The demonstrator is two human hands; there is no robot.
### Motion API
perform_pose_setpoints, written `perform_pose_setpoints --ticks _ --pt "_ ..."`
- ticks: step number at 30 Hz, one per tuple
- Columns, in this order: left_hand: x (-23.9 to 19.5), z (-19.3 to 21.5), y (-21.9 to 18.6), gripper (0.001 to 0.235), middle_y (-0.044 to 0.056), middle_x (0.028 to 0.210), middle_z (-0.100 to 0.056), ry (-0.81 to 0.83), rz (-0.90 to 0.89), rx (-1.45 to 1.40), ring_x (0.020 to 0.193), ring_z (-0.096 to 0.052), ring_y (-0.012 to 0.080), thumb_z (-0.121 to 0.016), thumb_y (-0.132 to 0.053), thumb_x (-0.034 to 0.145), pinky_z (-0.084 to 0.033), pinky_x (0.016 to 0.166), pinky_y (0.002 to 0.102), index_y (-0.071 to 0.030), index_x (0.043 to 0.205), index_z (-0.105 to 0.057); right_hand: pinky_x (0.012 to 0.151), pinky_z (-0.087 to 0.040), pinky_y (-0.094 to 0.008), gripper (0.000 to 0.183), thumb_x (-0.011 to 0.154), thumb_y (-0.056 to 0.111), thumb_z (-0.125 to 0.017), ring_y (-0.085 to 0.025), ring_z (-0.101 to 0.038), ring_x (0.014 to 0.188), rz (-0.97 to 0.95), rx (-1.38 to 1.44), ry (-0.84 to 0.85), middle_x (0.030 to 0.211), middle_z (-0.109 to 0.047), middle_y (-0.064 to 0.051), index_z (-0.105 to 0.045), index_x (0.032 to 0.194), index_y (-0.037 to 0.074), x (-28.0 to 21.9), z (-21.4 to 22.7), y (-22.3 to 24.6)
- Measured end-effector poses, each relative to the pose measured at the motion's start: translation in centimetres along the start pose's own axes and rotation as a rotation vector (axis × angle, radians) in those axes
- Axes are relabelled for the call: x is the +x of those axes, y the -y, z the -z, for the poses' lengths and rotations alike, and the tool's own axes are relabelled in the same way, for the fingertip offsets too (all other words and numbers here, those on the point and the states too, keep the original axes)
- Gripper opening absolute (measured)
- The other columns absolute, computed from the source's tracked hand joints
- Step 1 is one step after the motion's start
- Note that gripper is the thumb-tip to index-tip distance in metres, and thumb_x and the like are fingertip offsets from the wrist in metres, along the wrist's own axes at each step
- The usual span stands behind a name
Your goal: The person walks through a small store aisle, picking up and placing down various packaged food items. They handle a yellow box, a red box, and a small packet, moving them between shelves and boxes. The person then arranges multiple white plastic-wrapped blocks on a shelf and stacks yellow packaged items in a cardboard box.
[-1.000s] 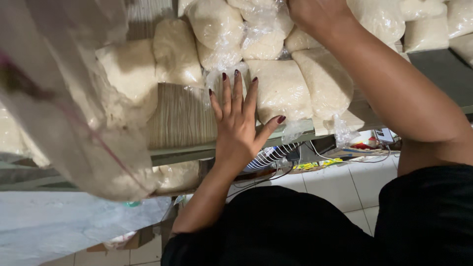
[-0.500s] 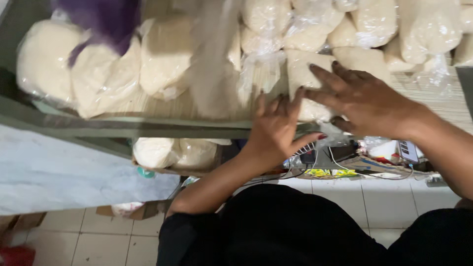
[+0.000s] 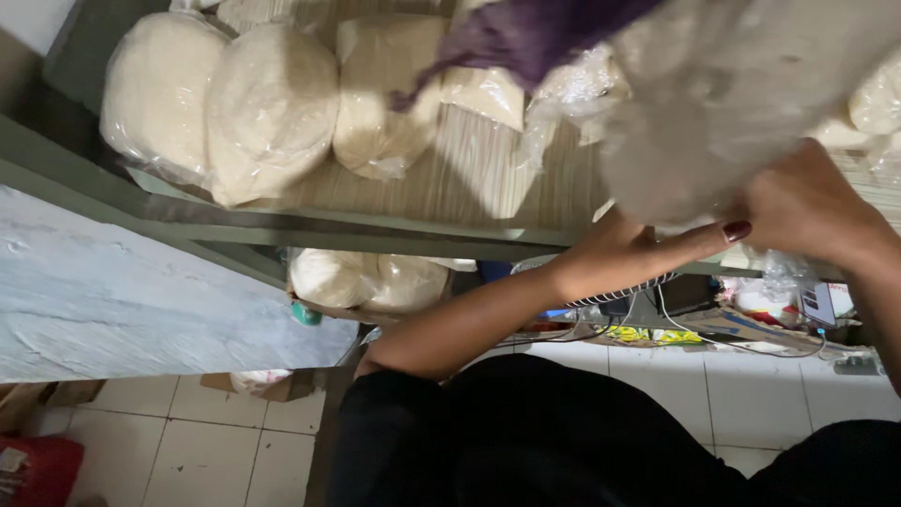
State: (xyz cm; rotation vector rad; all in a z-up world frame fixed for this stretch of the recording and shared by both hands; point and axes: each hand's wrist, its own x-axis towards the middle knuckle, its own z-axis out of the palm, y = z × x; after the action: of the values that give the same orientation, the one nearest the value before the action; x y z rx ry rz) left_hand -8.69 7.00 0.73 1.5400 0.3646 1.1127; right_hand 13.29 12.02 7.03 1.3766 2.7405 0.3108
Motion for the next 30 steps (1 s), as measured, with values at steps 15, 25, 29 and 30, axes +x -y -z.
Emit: perform_pose_setpoints --ticks 15,25,29,30 --pt "-5.5 4.7 -5.3 0.117 0.016 0.174 0.027 -0.067 -0.212 0.117 0.162 0.020 0.0325 -0.061 -0.065 0.100 -0.004 0.140 0.053 -0.017 0.165 0.024 0.103 -0.050 -0.047 0.048 0.082 0.012 -0.071 -0.037 -0.058 0.128 -0.024 0.361 -0.558 0.136 -0.060 -0.018 -0.065 0.129 0.003 10.4 2.4 7.5" --pt "-0.4 22.6 -0.7 0.074 0.024 0.156 -0.044 -0.382 -0.032 -0.255 0.151 -0.040 0.0323 -0.052 -0.049 0.111 -0.030 0.134 0.043 0.005 0.160 -0.035 0.110 -0.044 -0.053 0.037 0.094 0.006 -0.063 -0.042 -0.049 0.134 0.104 -0.121 -0.618 0.143 -0.056 -0.022 -0.066 0.130 -0.003 26.9 -5.0 11.1" --pt "-1.1 21.7 -0.9 0.066 0.019 0.158 -0.046 -0.429 -0.065 -0.075 0.149 -0.045 0.0271 -0.053 -0.040 0.111 -0.034 0.129 0.039 0.001 0.160 -0.033 0.107 -0.046 -0.055 0.043 0.095 0.017 -0.061 -0.042 -0.050 0.134 0.120 -0.097 -0.579 0.146 -0.053 -0.022 -0.062 0.134 0.000 25.8 -4.3 12.5" --pt "-1.1 21.2 -1.2 0.065 0.017 0.159 -0.046 -0.424 -0.064 -0.030 0.148 -0.046 0.0258 -0.054 -0.038 0.112 -0.035 0.128 0.038 0.000 0.160 -0.032 0.106 -0.046 -0.055 0.045 0.095 0.021 -0.061 -0.042 -0.051 0.133 0.128 -0.055 -0.548 0.147 -0.052 -0.021 -0.061 0.136 0.001 24.8 -3.0 12.5"
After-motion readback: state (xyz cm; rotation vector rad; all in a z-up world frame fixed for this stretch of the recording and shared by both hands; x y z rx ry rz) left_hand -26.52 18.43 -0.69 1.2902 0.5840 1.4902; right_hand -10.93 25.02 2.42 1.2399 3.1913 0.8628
